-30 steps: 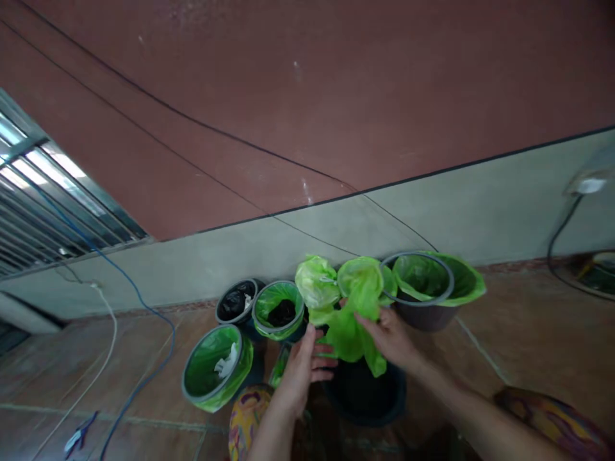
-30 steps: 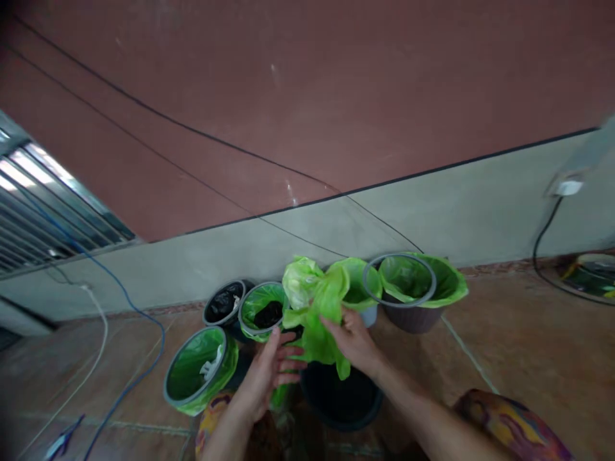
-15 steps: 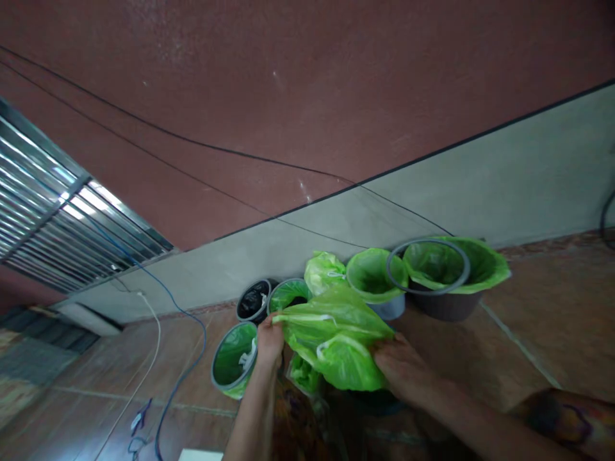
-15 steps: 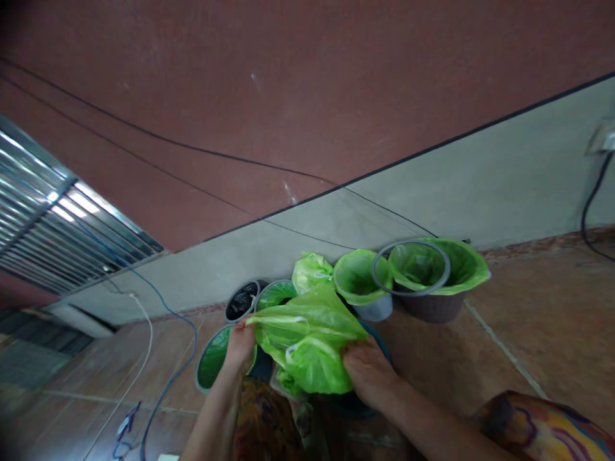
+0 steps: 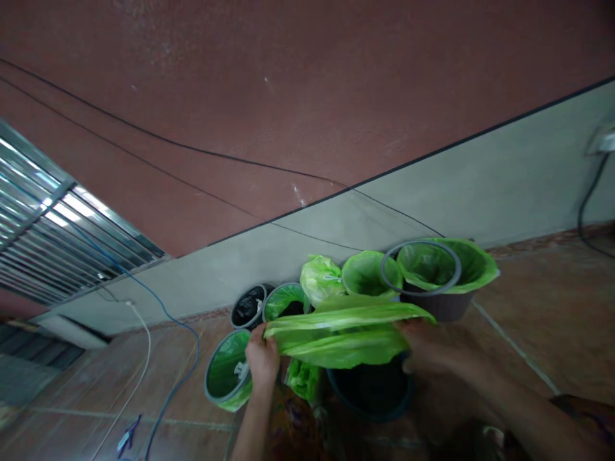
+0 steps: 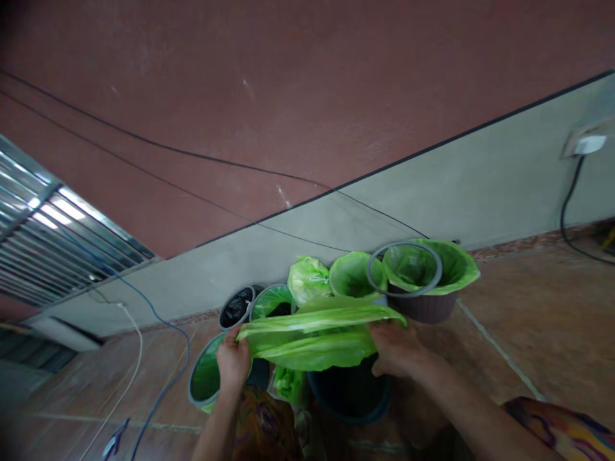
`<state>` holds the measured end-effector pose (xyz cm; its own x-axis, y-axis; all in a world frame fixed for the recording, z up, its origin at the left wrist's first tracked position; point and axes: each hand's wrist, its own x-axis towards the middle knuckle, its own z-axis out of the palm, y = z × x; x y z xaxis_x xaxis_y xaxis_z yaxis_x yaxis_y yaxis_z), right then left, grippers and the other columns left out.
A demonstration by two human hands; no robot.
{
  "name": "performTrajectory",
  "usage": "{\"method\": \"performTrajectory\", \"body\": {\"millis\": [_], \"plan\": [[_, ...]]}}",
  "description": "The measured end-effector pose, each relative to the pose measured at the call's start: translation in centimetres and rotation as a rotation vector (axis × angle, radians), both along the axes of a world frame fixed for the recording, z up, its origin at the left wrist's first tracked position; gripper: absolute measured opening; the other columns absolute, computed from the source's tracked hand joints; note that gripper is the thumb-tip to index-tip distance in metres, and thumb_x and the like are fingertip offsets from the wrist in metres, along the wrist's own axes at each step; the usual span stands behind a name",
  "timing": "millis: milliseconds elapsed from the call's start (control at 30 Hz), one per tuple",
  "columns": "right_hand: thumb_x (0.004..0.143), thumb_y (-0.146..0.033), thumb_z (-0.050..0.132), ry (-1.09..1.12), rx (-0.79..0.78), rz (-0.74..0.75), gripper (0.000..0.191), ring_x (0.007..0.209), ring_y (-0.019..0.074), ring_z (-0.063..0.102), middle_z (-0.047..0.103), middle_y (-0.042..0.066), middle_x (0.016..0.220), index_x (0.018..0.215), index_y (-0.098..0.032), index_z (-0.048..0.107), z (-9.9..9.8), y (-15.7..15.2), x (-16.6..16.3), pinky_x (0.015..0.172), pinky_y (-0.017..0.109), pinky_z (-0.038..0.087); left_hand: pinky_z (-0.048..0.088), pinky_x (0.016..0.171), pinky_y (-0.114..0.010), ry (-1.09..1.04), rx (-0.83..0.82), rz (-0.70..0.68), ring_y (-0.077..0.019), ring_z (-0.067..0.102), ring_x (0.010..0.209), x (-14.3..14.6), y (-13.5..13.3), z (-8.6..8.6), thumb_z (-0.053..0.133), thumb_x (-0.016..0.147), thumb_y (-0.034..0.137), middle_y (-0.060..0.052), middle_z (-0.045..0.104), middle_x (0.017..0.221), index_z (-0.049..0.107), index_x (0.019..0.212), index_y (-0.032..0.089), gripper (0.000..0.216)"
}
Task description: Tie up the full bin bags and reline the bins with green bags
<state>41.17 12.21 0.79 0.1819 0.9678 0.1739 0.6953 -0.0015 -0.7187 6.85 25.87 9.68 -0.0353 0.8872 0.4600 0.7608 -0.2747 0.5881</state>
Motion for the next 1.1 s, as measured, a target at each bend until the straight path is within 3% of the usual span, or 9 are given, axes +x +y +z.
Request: {"method": "performTrajectory", "body": {"millis": [67,167,233,367,467,633,867,1000,1100], "plan": [[0.047,-0.026,0.09,0.086,-0.108,0.206,0.061,0.094,0.034,0.071,0.075,0.012,0.103,0.106,-0.026,0.076,1.9,-0.1,-1.1,0.077,0.044,0.056,0.056,0.082,-0.038,-0.024,-0.045,-0.059,-0.0264,0.071,0.086,1.3,-0.6,-0.1,0.052,0.072,0.019,-0.009,0.077,0.09,0.075,0.092,0.017,0.03],[0.079,-0.04,0.071,0.304,-0.116,0.473,0.033,0.077,0.0208,0.071,0.077,0.005,0.089,0.109,-0.026,0.076,5.0,0.3,-3.0,0.069,0.032,0.055,0.055,0.085,-0.037,-0.087,-0.11,-0.203,-0.0249,0.07,0.088,4.0,-1.7,0.0,0.053,0.074,0.021,-0.008,0.076,0.092,0.076,0.092,0.018,0.029],[0.088,-0.039,0.061,0.358,-0.029,0.374,0.03,0.074,0.0184,0.069,0.076,0.005,0.09,0.11,-0.023,0.074,6.4,0.9,-4.5,0.067,0.031,0.054,0.054,0.086,-0.035,-0.122,-0.152,-0.291,-0.0236,0.069,0.089,6.2,-2.7,0.1,0.053,0.074,0.019,-0.007,0.076,0.092,0.076,0.092,0.018,0.029],[0.075,-0.034,0.077,0.081,0.15,0.163,0.056,0.108,0.0281,0.065,0.069,0.013,0.122,0.127,-0.017,0.064,6.5,2.1,-7.4,0.095,0.043,0.051,0.053,0.084,-0.032,-0.129,-0.211,-0.422,-0.021,0.068,0.086,10.2,-4.9,0.6,0.053,0.073,0.013,-0.006,0.073,0.09,0.076,0.092,0.018,0.03],[0.086,-0.023,0.063,-0.091,0.126,0.116,0.038,0.111,0.0276,0.065,0.07,0.014,0.117,0.124,-0.015,0.063,5.6,2.6,-8.3,0.097,0.041,0.05,0.053,0.084,-0.032,-0.068,-0.198,-0.47,-0.0199,0.067,0.087,11.4,-5.7,0.7,0.053,0.07,0.006,-0.006,0.071,0.091,0.075,0.094,0.018,0.035],[0.095,-0.012,0.04,-0.162,0.052,-0.056,0.033,0.095,0.021,0.069,0.072,0.011,0.109,0.114,-0.016,0.067,6.0,3.4,-5.2,0.084,0.03,0.05,0.053,0.09,-0.035,0.065,-0.118,-0.463,-0.0212,0.067,0.094,8.6,-4.6,0.0,0.057,0.07,0.004,-0.007,0.07,0.098,0.074,0.1,0.019,0.037],[0.096,-0.021,0.04,-0.33,-0.052,-0.298,0.032,0.085,0.019,0.069,0.075,0.007,0.1,0.099,-0.022,0.072,7.1,2.7,-0.5,0.071,0.027,0.046,0.057,0.084,-0.036,0.019,-0.15,-0.351,-0.0219,0.069,0.09,3.7,-3.3,-1.0,0.061,0.069,0.013,-0.007,0.071,0.099,0.073,0.099,0.019,0.033],[0.094,-0.02,0.043,-0.292,-0.083,-0.469,0.033,0.084,0.0212,0.07,0.076,0.01,0.097,0.103,-0.021,0.074,7.7,2.0,1.1,0.07,0.029,0.047,0.058,0.077,-0.033,-0.032,-0.176,-0.253,-0.02,0.068,0.08,1.5,-2.8,-1.5,0.061,0.064,0.013,-0.006,0.071,0.094,0.074,0.095,0.019,0.033],[0.091,-0.019,0.046,-0.281,-0.179,-0.486,0.029,0.082,0.0234,0.07,0.075,0.012,0.088,0.094,-0.021,0.075,7.7,1.6,2.3,0.07,0.032,0.047,0.058,0.079,-0.035,0.013,-0.143,-0.185,-0.0209,0.069,0.081,-0.1,-2.3,-1.5,0.06,0.064,0.014,-0.006,0.071,0.092,0.074,0.093,0.019,0.032]]}}
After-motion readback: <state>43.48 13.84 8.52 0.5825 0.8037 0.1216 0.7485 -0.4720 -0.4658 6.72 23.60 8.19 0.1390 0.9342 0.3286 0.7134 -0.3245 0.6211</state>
